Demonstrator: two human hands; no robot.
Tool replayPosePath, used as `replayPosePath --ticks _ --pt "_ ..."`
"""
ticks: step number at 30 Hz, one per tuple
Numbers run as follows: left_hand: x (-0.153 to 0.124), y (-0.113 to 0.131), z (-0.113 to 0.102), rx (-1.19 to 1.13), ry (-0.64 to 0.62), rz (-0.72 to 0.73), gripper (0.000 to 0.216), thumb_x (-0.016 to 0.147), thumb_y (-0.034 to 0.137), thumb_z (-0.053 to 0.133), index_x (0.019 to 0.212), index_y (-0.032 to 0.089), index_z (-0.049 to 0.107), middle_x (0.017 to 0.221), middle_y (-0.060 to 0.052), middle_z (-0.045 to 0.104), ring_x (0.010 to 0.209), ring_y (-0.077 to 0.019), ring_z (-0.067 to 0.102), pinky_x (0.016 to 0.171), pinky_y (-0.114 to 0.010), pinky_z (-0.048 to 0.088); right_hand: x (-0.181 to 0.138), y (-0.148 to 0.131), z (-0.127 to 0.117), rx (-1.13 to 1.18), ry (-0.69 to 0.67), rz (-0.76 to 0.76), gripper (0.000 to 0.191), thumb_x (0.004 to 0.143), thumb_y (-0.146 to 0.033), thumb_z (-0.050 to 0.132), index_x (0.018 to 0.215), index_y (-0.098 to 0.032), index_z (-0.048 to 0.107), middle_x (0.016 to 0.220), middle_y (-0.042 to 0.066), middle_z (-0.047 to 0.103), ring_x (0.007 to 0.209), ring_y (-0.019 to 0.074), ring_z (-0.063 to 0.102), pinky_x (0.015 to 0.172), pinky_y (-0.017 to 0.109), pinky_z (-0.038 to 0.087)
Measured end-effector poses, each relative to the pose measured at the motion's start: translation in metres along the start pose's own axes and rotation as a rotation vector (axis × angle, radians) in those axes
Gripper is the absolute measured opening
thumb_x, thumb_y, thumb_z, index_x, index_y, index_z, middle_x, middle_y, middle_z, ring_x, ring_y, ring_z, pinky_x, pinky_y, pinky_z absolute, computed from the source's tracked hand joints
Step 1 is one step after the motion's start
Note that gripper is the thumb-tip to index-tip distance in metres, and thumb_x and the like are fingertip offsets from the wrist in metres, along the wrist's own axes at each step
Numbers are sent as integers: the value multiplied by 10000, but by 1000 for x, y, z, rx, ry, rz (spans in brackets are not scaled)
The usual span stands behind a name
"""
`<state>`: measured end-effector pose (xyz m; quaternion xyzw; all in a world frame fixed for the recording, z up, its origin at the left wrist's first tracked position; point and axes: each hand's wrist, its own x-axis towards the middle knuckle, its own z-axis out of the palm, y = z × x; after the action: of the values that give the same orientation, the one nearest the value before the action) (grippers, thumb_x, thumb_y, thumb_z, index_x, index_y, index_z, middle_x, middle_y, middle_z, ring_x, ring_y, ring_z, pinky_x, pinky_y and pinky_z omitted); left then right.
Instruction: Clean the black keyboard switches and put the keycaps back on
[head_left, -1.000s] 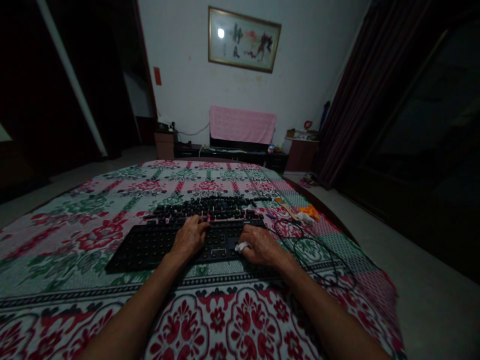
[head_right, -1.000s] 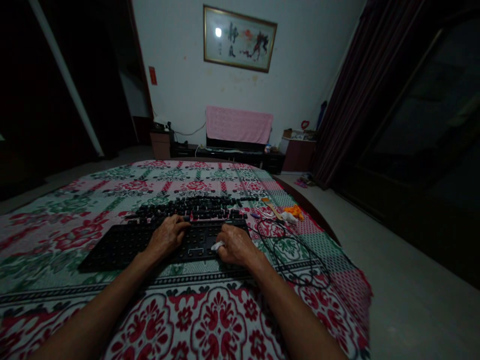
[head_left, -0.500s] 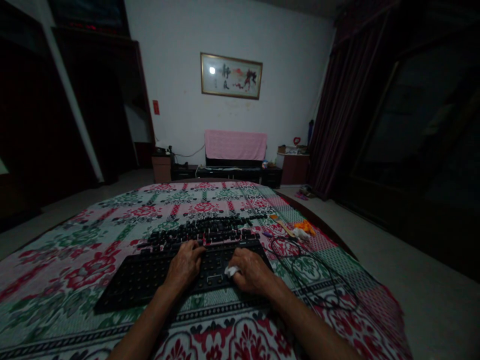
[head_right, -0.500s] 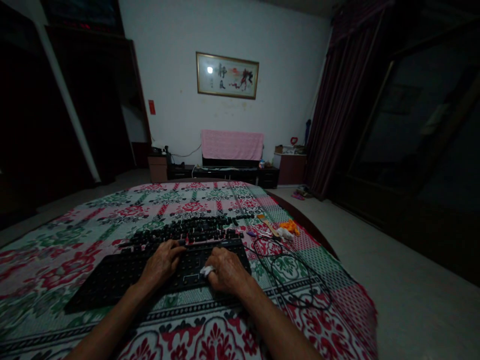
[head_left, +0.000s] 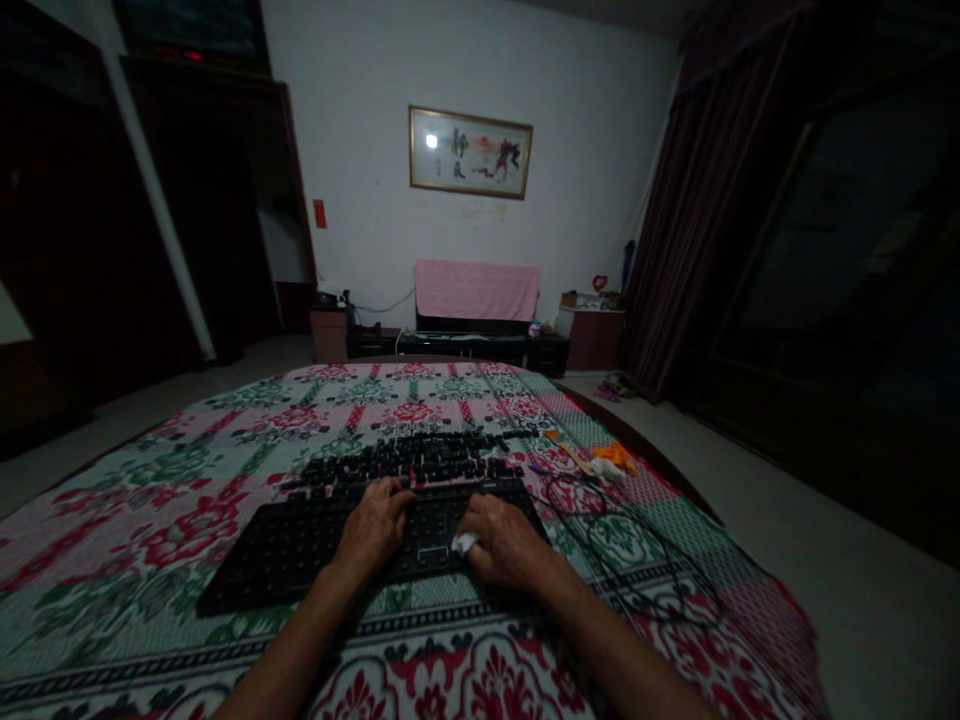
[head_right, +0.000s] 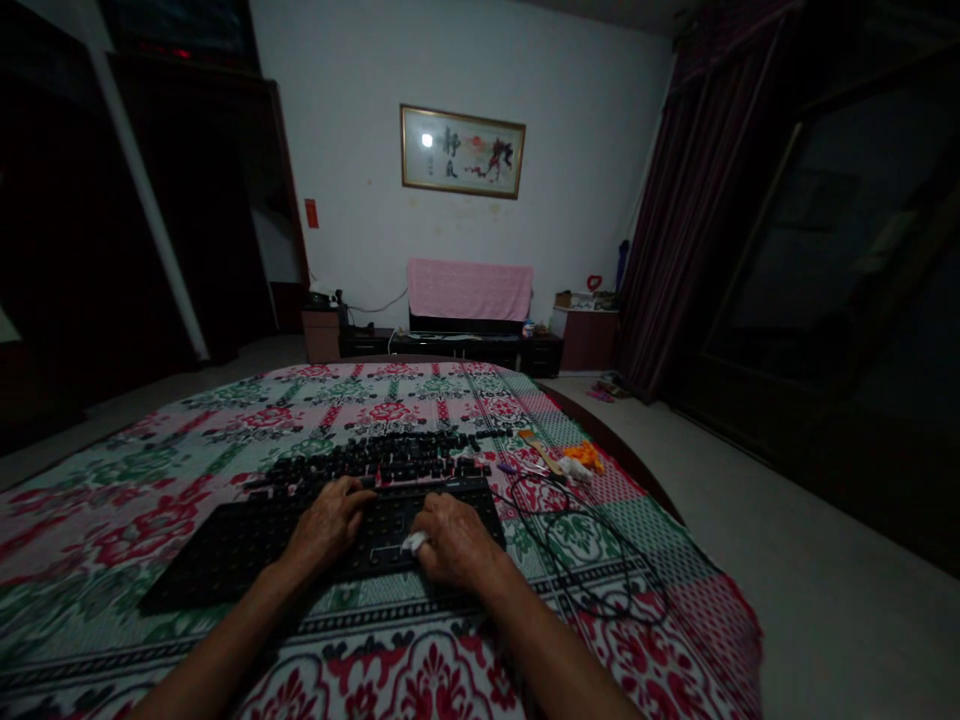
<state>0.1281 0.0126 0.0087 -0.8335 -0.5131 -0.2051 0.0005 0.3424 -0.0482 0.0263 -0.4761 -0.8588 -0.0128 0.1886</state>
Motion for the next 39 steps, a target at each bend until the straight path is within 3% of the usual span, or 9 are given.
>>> replayPosePath --ticks 6,9,14,23,26,29,33,39 --pt "1 0 -1 -4 -9 4 285 813 178 422 1000 238 627 1005 -59 514 957 -180 455 825 -287 429 -4 26 -10 76 72 118 160 696 -114 483 777 -163 611 779 30 550 746 133 497 662 230 361" --pt "2 -1 0 3 -9 -2 277 812 189 429 993 240 632 996 -58 517 940 -178 460 822 -288 431 -2 22 -11 120 108 78 166 706 -112 477 784 -164 614 788 34 550 742 131 494 658 229 363" --pt "2 -2 2 20 9 4 281 823 208 415 1002 245 629 998 -57 519 948 -183 462 804 -281 440 0 0 -2 68 -9 -74 142 688 -144 511 777 -172 619 789 34 536 778 147 485 686 242 362" --pt "0 0 -2 3 -6 3 292 808 180 424 1009 239 627 1008 -56 519 943 -181 455 814 -290 439 -2 9 -18 61 -128 60 169 655 -148 508 751 -173 644 748 28 579 685 131 517 589 217 344" --pt "1 0 -2 -14 -12 -14 291 804 183 433 1007 242 632 1011 -54 521 948 -180 450 816 -290 440 -3 20 -23 127 -70 156 188 660 -128 492 762 -173 644 758 22 597 692 126 531 596 207 356" --pt "3 -1 0 -21 -15 -19 289 802 182 435 999 243 638 1002 -54 521 943 -180 449 822 -294 439 -3 21 -23 147 -17 123 186 681 -133 482 769 -175 640 778 21 599 722 127 533 631 210 367" --pt "3 -1 0 -18 -3 -7 289 806 186 433 1005 245 633 994 -52 517 943 -177 447 836 -292 433 -2 9 -19 107 -99 17 179 675 -141 493 754 -179 650 759 26 587 693 122 522 605 206 349" --pt "1 -1 -1 4 3 12 294 815 193 416 1017 239 625 1000 -54 510 941 -179 452 822 -286 437 -6 14 -27 107 -197 86 185 662 -134 496 729 -176 664 714 21 597 630 116 516 550 198 323"
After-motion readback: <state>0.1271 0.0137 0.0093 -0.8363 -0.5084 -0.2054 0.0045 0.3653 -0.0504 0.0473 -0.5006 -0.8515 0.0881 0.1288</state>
